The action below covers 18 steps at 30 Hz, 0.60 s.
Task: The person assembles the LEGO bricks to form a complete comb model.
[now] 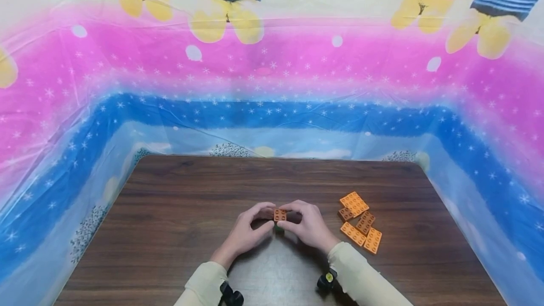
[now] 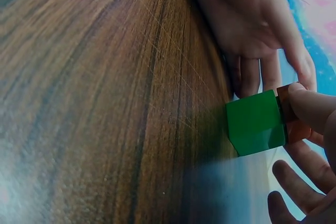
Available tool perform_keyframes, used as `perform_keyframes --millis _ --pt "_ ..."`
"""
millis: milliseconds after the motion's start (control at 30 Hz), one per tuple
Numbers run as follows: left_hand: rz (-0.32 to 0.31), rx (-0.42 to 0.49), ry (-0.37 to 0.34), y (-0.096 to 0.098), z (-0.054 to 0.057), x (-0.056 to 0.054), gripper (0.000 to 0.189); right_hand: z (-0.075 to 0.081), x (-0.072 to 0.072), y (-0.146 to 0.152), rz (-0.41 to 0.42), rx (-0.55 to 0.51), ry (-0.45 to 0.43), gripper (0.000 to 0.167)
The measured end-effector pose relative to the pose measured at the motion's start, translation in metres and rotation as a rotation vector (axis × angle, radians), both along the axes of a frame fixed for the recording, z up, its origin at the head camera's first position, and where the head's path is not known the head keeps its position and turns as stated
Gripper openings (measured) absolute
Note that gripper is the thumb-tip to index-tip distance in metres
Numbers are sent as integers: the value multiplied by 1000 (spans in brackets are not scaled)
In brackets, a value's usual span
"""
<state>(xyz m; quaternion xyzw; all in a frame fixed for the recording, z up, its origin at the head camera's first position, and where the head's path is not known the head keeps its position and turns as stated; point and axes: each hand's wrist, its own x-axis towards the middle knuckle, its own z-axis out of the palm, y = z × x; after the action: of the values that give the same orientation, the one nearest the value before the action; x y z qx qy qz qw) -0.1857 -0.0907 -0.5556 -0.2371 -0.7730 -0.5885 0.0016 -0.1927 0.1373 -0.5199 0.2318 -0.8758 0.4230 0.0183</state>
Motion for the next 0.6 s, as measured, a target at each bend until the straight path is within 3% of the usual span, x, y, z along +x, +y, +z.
perform_keyframes --millis 267,600 --pt "7 28 6 2 0 1 27 0 0 1 6 -12 -4 33" --pt "9 6 15 2 -3 -1 26 -3 -1 10 46 -19 -82 30"
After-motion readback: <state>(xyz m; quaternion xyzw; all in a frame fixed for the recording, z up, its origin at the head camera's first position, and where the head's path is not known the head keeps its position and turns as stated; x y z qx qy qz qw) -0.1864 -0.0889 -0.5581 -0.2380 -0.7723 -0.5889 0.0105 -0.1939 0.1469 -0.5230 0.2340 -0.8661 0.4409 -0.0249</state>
